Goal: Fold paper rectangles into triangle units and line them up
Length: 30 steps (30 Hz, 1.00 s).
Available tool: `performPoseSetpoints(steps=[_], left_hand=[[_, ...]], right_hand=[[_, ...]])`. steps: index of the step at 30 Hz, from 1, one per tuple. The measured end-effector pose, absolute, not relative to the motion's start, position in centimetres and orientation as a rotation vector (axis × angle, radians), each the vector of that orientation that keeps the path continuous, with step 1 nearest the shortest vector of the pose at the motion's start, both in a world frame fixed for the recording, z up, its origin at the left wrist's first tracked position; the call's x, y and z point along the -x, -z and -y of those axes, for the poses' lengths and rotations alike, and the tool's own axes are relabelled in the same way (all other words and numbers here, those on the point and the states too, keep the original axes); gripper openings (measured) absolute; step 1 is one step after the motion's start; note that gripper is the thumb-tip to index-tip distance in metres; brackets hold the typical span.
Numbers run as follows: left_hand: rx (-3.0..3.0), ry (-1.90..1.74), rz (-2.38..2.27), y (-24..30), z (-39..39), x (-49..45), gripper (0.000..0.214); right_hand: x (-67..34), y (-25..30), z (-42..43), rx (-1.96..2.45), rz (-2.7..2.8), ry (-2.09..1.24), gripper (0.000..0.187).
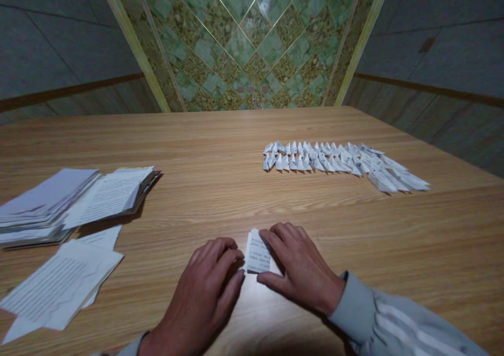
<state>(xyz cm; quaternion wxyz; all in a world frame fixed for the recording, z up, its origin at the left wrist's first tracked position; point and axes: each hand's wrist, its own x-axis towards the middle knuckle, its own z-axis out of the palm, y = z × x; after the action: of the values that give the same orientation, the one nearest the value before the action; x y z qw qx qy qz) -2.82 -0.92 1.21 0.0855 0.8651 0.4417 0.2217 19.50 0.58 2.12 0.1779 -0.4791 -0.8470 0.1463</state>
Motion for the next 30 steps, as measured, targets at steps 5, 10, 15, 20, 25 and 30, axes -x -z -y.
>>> performPoseSetpoints(steps=[5,10,15,20,25,30], left_hand=[[-2.617,-0.626,-1.191,-1.0,-0.2,3.2,0.023],[-2.671,-0.576,-1.128,-0.8,-0.7,2.5,0.031],[-2.699,-0.553,-1.109,-1.3,-1.4,1.1,0.039],[-2.692,-0.600,-1.115,-1.4,-1.3,0.4,0.032],[-2.696,-0.634,-1.086,-0.8,-1.2,0.4,0.015],[-2.588,-0.652,-1.095,-0.4,-1.4,0.4,0.011]], right_hand=[[-19.4,-2.0,-0.9,1.379,2.436,-0.333,0.044],[-19.6,-1.7,-1.5,1.353,2.416,-0.325,0.036],[-19.9,-0.8,-2.0,1.313,2.157,-0.513,0.028],[-20.0,-0.2,-2.0,1.378,1.961,-0.625,0.045],[-20.3,-0.8,-1.8,1.371,2.121,-0.446,0.041],[-20.5,-1.9,-1.5,1.296,2.308,-0.168,0.015]])
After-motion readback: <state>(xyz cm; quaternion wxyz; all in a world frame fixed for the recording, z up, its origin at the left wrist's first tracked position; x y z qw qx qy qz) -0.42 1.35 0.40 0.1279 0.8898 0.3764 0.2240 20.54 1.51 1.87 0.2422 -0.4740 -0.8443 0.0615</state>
